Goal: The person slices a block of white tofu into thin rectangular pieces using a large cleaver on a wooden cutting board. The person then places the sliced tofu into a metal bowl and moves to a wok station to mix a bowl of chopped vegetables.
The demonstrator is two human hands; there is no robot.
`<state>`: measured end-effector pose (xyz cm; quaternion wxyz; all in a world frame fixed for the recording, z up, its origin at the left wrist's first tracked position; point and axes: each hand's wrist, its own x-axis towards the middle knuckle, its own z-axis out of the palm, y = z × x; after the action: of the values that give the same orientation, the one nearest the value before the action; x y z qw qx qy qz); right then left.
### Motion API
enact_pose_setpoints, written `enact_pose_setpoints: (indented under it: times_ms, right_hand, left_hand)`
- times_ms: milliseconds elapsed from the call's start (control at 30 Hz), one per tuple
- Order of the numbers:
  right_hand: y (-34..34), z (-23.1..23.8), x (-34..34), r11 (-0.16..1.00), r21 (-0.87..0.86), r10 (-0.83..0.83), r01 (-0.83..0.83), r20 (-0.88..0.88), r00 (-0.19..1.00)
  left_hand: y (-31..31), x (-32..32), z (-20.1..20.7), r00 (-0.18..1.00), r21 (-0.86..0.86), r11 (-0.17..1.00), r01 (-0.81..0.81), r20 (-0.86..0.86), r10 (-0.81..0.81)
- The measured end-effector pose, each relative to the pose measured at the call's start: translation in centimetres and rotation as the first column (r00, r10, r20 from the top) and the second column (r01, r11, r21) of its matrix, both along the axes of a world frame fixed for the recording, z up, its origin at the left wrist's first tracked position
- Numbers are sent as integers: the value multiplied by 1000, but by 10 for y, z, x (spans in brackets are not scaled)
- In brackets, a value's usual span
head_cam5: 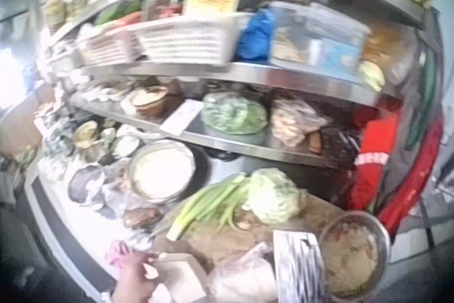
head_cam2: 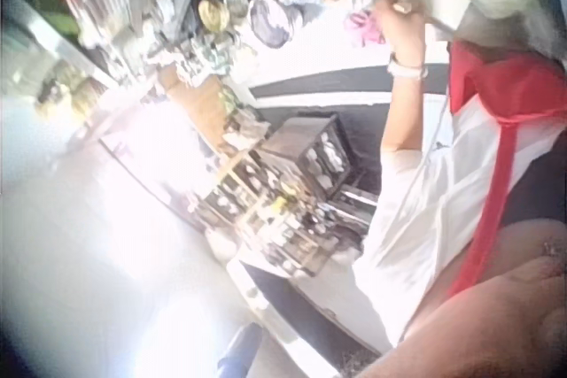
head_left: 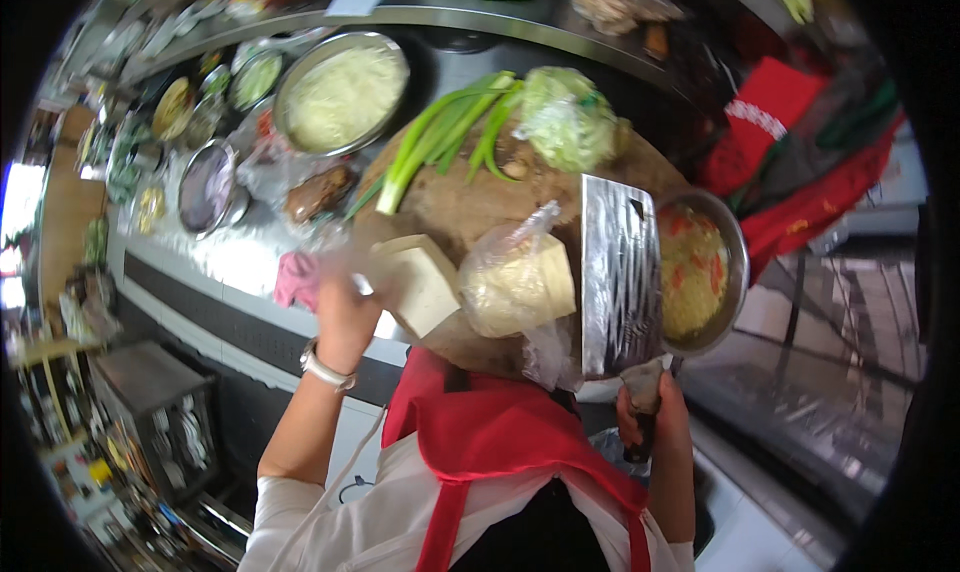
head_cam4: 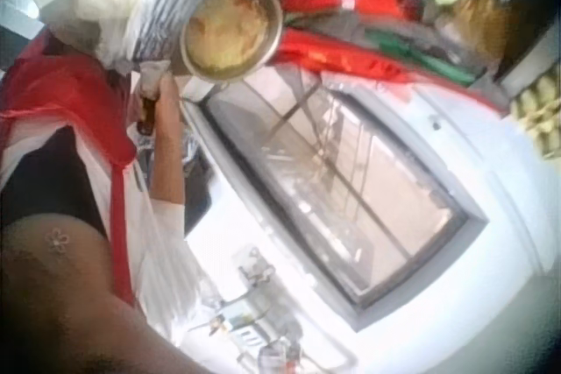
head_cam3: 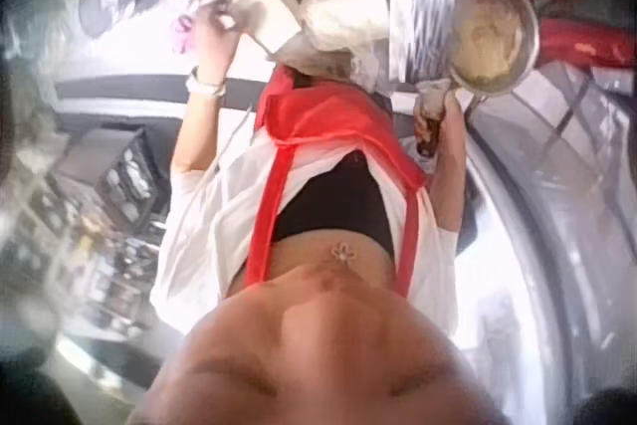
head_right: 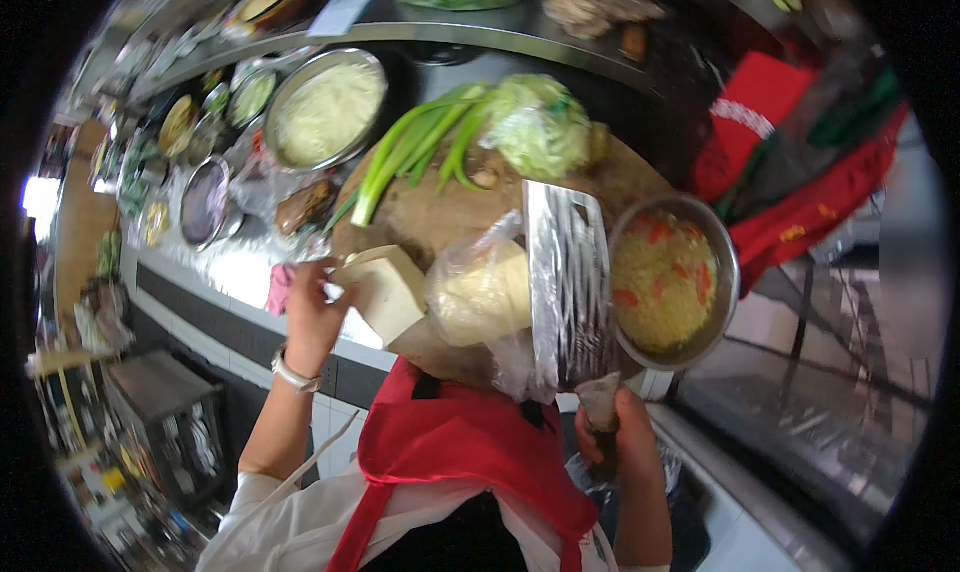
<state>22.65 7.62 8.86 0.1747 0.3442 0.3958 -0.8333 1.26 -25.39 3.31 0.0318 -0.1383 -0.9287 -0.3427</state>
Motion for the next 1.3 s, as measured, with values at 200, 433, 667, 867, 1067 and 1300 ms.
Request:
enact_pose_setpoints:
  times_ms: [200, 433, 667, 867, 1067, 1300]
  right_hand:
    - [-6, 4, -2, 692, 687, 246, -222, 64, 967]
    - [-15, 6, -3, 468, 782, 417, -412, 216, 883]
    - [-25, -9, 3, 423, 803, 459, -419, 208, 863]
    - [-25, -12, 4, 367, 826, 485, -428, 223, 845]
    - [-22, -13, 0, 393, 808, 490, -438, 219, 844]
    - [-12, -10, -11, 454, 736, 498, -502, 257, 828]
  left_hand:
    - [74, -1, 33, 896, 30, 924, 381, -258, -361]
    - [158, -2, -5, 444, -125, 460, 879, -134, -886]
    - [150, -6, -13, 519, -250, 500, 829, 10, -855]
    - [154, -10, -18, 454, -202, 443, 873, 6, -891]
    - [151, -12, -30, 477, -86, 473, 877, 41, -878]
    - [152, -17, -30, 477, -24, 477, 879, 17, -879]
